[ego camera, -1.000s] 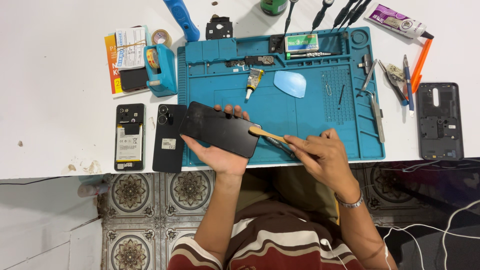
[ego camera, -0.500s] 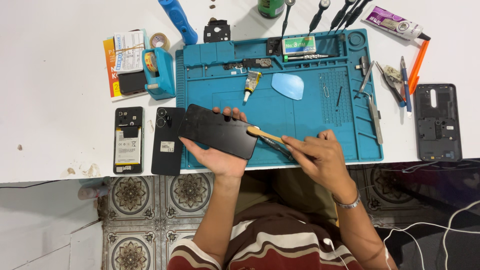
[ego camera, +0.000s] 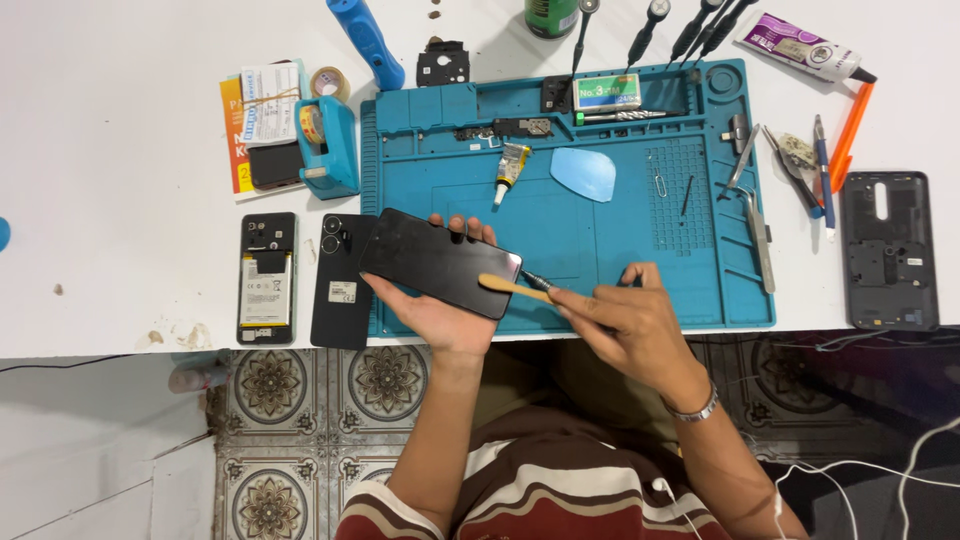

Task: The person uses a screwdriver to remove screws from the internal frame of a disassembled smartphone. They then use a small brush to clean the exterior back surface of the phone.

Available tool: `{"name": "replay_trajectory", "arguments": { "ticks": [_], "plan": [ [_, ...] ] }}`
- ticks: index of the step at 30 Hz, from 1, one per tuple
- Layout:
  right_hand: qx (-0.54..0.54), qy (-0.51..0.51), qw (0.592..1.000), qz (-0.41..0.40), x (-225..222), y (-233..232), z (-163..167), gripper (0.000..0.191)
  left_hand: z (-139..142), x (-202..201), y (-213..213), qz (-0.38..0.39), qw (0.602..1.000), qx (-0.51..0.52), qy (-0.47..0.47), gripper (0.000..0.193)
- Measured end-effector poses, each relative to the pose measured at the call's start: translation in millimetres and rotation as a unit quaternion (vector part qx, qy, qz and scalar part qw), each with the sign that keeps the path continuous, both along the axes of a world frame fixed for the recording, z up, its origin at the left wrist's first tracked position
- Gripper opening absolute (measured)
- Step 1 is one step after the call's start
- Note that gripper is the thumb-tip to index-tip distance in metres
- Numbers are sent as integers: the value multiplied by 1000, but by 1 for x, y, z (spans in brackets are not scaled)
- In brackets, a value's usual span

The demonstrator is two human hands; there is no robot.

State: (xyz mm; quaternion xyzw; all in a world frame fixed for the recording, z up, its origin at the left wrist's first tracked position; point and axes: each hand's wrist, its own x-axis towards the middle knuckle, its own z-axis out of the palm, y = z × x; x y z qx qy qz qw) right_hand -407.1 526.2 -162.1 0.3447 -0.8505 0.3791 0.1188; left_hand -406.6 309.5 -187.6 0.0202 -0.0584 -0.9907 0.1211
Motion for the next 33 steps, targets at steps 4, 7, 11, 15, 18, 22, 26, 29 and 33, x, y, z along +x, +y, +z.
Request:
{"name": "replay_trajectory", "arguments": {
  "ticks": [4, 7, 11, 15, 18, 22, 26, 29, 33],
  "plan": [
    [-25, -29, 999, -31, 2, 2, -1, 26, 3, 1, 2, -4, 1000, -5, 5, 91],
    [-24, -29, 999, -39, 2, 1, -2, 26, 2, 2, 3, -33, 999, 13, 10, 90],
    [-17, -29, 999, 17, 2, 6, -1, 27, 0, 2, 4, 4, 1000, -28, 12, 91],
    [-19, -43, 999, -6, 4, 9, -1, 24, -1, 3, 3, 1, 1000, -23, 14, 90],
    [-17, -44, 999, 6, 6, 6, -3, 26, 0, 4, 2, -7, 1000, -11, 9, 90],
    [-36, -38, 997, 63, 7, 9, -4, 28, 2, 7, 1, -16, 1000, 2, 18, 91],
    [-37, -39, 998, 25, 6, 9, -5, 27, 3, 6, 2, -18, 999, -2, 33, 89],
    [-35, -44, 998, 39, 6, 8, -6, 26, 3, 5, 4, -15, 1000, 1, 10, 89],
    [-55, -49, 995, 65, 3, 12, -4, 22, 5, 4, 5, 3, 1000, -18, 7, 88]
  ]
}}
